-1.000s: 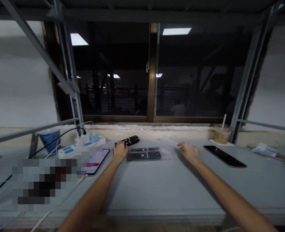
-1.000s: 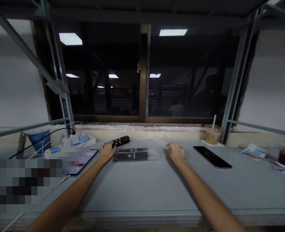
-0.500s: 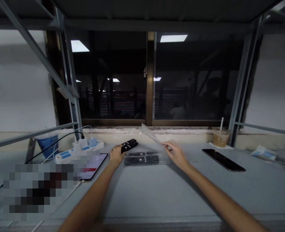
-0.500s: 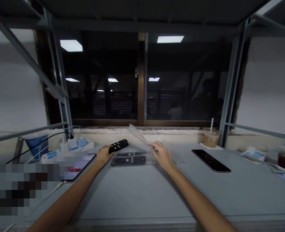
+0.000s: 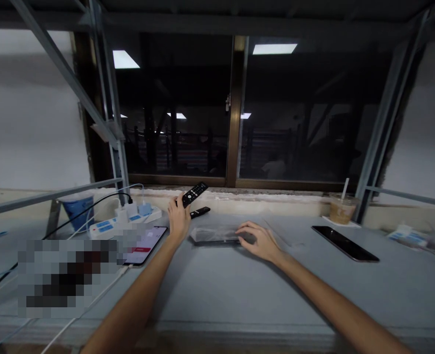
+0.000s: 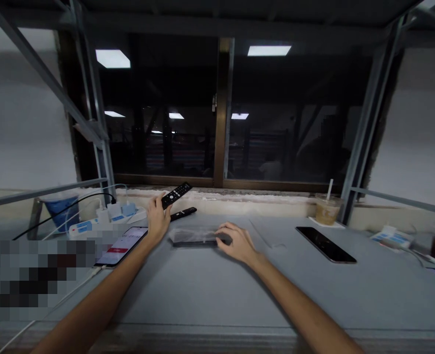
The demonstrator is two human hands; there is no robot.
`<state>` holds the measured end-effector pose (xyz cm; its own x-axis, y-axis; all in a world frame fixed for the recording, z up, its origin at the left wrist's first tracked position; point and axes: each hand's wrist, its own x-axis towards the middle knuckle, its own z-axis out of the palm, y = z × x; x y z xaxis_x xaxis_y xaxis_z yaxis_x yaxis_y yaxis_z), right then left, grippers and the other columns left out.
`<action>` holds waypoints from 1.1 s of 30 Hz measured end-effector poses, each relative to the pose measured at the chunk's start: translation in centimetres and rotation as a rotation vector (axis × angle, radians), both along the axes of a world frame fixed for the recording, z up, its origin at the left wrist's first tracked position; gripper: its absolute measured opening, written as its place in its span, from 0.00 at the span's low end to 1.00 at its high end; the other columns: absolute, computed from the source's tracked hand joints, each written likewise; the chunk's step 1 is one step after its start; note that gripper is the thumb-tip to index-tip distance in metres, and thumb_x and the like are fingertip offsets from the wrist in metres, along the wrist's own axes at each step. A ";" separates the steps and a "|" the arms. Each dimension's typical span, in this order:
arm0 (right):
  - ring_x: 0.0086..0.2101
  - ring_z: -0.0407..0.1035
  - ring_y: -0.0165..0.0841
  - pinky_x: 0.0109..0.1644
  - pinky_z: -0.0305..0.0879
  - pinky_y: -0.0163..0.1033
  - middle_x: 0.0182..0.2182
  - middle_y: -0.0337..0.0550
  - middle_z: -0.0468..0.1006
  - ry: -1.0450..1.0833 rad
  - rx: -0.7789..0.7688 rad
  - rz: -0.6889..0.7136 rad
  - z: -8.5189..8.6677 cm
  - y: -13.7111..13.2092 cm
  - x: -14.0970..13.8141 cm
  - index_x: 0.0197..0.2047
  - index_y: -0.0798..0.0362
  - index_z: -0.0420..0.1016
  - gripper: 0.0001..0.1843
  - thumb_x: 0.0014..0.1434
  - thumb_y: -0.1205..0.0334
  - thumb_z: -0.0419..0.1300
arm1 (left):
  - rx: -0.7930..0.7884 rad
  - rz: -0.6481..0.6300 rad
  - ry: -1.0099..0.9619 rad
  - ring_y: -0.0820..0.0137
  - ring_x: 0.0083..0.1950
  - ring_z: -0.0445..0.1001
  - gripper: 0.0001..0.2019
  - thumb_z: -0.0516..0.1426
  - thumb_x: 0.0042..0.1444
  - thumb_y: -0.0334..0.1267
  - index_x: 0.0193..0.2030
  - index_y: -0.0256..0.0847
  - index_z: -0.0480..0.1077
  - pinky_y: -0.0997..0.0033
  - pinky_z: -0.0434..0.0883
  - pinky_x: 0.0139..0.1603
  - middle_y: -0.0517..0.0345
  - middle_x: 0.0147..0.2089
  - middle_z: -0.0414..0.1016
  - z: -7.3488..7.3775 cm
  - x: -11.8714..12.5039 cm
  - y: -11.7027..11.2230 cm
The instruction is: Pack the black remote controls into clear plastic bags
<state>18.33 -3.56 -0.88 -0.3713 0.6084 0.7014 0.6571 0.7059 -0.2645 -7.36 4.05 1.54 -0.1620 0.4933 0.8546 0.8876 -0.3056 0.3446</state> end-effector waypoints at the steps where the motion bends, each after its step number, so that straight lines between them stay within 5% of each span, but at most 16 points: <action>1: 0.35 0.70 0.32 0.39 0.65 0.37 0.38 0.42 0.76 0.041 -0.041 0.005 -0.1 0.1 -0.1 0.36 0.49 0.75 0.09 0.53 0.62 0.55 | 0.080 -0.036 -0.034 0.58 0.53 0.61 0.21 0.49 0.58 0.36 0.58 0.36 0.55 0.57 0.61 0.52 0.43 0.51 0.61 0.2 0.2 -0.2; 4: 0.32 0.70 0.32 0.34 0.66 0.36 0.36 0.43 0.76 0.295 -0.253 0.010 -0.5 0.6 -0.4 0.37 0.50 0.75 0.12 0.54 0.54 0.55 | 0.211 -0.202 -0.030 0.60 0.53 0.62 0.20 0.49 0.58 0.38 0.58 0.38 0.53 0.58 0.61 0.53 0.46 0.50 0.61 0.6 1.4 -1.1; 8: 0.29 0.70 0.33 0.21 0.61 0.32 0.33 0.46 0.76 0.821 -0.565 0.123 -0.5 1.2 -0.6 0.46 0.53 0.68 0.26 0.53 0.42 0.51 | 0.108 -0.449 0.406 0.60 0.52 0.63 0.20 0.49 0.58 0.37 0.57 0.40 0.55 0.59 0.63 0.50 0.46 0.50 0.62 0.7 3.5 -2.6; 12: 0.20 0.68 0.30 0.14 0.55 0.30 0.26 0.44 0.76 1.204 -0.733 0.197 0.5 1.5 -0.2 0.45 0.53 0.66 0.29 0.54 0.38 0.44 | 0.067 -0.484 0.572 0.59 0.51 0.64 0.18 0.47 0.59 0.36 0.57 0.40 0.57 0.58 0.63 0.49 0.45 0.51 0.62 0.5 5.5 -4.2; 21: 0.11 0.56 0.22 0.11 0.48 0.28 0.14 0.33 0.68 1.370 -0.557 0.028 1.3 2.4 1.8 0.28 0.57 0.72 0.13 0.48 0.54 0.58 | -0.037 -0.626 0.577 0.61 0.56 0.61 0.19 0.44 0.61 0.38 0.59 0.43 0.54 0.58 0.62 0.52 0.45 0.54 0.62 -0.8 8.0 -5.6; 27: 0.11 0.57 0.23 0.12 0.52 0.28 0.11 0.31 0.65 1.531 -0.475 -0.248 1.3 2.8 3.2 0.25 0.55 0.68 0.10 0.53 0.57 0.56 | -0.183 -0.700 0.485 0.55 0.66 0.46 0.44 0.52 0.52 0.55 0.66 0.42 0.30 0.50 0.54 0.59 0.39 0.66 0.42 -1.7 8.2 -5.9; 29: 0.11 0.58 0.24 0.12 0.53 0.28 0.11 0.31 0.66 1.585 -0.498 -0.317 1.0 3.1 3.6 0.25 0.53 0.66 0.11 0.55 0.57 0.54 | -0.292 -0.720 0.529 0.51 0.65 0.47 0.44 0.54 0.49 0.57 0.66 0.43 0.37 0.46 0.53 0.59 0.39 0.67 0.40 -1.9 8.1 -5.9; 33: 0.12 0.60 0.23 0.13 0.54 0.27 0.13 0.34 0.69 1.599 -0.553 -0.312 0.5 3.5 4.0 0.26 0.53 0.65 0.11 0.58 0.58 0.51 | -0.380 -0.741 0.671 0.53 0.62 0.55 0.25 0.54 0.53 0.49 0.56 0.43 0.61 0.48 0.56 0.57 0.43 0.63 0.52 -2.2 8.1 -5.8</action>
<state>22.28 -0.02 -0.38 0.6031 0.7942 -0.0737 -0.3968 0.2186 -0.8915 0.71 -1.78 -0.69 0.7336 0.5283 0.4276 0.5681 -0.8219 0.0408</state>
